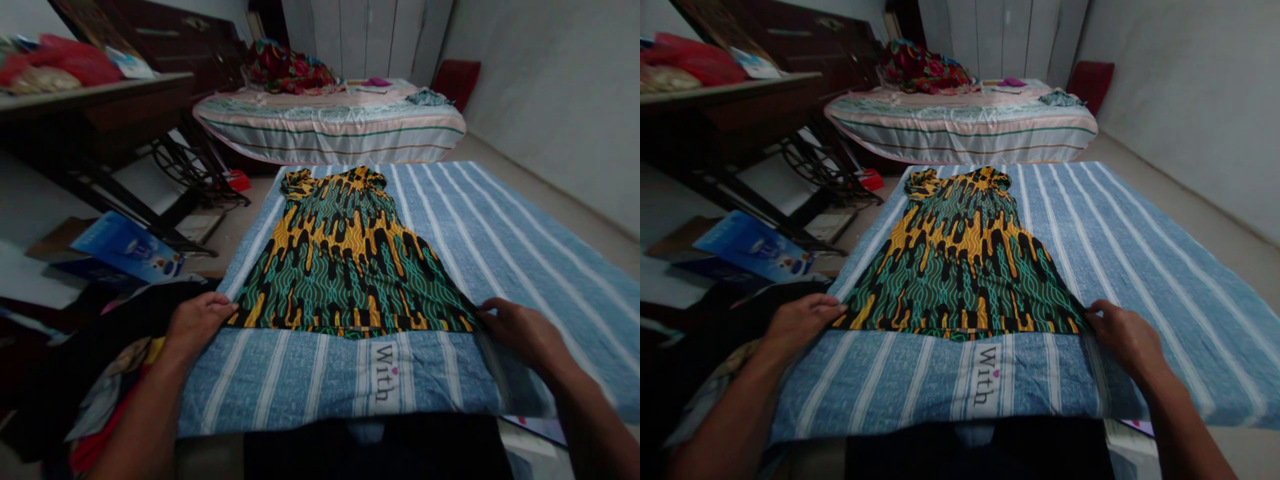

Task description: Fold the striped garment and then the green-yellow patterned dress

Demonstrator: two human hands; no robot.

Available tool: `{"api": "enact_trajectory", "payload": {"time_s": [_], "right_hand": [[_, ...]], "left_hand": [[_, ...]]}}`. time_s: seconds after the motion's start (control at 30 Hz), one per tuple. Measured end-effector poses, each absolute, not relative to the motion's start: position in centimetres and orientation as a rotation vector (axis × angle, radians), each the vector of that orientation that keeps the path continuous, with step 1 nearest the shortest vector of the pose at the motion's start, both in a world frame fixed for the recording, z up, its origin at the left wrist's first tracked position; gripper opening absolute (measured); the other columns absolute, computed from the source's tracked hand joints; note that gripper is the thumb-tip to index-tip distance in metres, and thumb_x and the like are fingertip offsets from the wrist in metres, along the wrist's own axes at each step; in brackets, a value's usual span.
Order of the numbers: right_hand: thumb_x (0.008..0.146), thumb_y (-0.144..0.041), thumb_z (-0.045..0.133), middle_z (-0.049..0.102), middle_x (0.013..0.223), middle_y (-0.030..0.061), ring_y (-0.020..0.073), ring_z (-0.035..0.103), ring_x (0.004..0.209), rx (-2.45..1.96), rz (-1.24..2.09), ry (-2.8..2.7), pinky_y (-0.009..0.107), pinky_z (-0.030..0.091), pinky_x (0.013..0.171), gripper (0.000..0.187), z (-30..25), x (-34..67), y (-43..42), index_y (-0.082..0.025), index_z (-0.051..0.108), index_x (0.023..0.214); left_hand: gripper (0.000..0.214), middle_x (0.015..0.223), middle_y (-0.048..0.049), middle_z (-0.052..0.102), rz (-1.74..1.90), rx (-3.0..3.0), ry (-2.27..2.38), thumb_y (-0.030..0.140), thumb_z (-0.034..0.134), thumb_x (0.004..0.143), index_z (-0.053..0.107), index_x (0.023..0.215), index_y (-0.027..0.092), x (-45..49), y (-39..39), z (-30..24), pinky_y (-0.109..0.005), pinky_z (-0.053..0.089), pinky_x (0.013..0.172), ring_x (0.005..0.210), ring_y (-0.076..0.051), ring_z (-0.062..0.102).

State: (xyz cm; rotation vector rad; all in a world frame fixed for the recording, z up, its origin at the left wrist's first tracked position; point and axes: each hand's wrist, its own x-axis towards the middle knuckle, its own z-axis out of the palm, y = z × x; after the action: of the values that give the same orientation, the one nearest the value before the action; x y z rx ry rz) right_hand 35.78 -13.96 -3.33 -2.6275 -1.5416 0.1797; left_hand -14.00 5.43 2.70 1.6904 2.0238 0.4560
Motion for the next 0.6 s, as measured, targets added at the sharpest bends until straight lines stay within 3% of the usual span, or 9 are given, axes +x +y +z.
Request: {"api": "enact_trajectory", "payload": {"time_s": [0.07,0.17,0.33,0.6], "right_hand": [[0.088,-0.042,0.045,0.067,0.077,0.0085,0.0240,0.060,0.066,-2.647,-0.090,-1.580,0.029,0.033,0.052,0.031,-2.7,33.9,-13.7,-0.020,0.065,0.095],[0.091,-0.033,0.044,0.065,0.082,0.0087,0.0202,0.058,0.070,-2.228,-0.456,-1.727,0.029,0.036,0.061,0.027,-2.0,29.6,-12.9,-0.017,0.065,0.085],[0.091,-0.014,0.043,0.061,0.074,0.0042,0.0160,0.052,0.070,-1.603,-0.223,-2.107,0.027,0.035,0.067,0.024,-2.2,21.1,-10.0,-0.018,0.064,0.080],[0.084,-0.010,0.051,0.061,0.080,0.0072,0.0190,0.054,0.078,-1.848,0.046,-2.433,0.029,0.032,0.063,0.017,-1.0,16.6,-6.5,-0.017,0.066,0.081]], "left_hand": [[0.025,0.057,0.0075,0.057,0.436,1.678,2.009,0.036,0.063,0.069,0.060,0.081,0.014,-14.2,5.5,2.3,-0.019,0.035,0.055,0.060,-0.012,0.052],[0.026,0.057,0.0074,0.056,0.435,1.682,1.987,0.037,0.063,0.069,0.060,0.079,0.013,-14.0,5.4,2.2,-0.019,0.035,0.056,0.061,-0.012,0.052],[0.028,0.056,0.0067,0.056,0.367,1.708,1.979,0.042,0.062,0.066,0.060,0.072,0.015,-13.8,5.6,2.5,-0.021,0.034,0.055,0.058,-0.012,0.050],[0.032,0.049,0.0054,0.052,0.571,1.573,1.905,0.047,0.064,0.051,0.059,0.065,0.019,-14.8,5.6,1.4,-0.023,0.032,0.045,0.047,-0.012,0.044]]}}
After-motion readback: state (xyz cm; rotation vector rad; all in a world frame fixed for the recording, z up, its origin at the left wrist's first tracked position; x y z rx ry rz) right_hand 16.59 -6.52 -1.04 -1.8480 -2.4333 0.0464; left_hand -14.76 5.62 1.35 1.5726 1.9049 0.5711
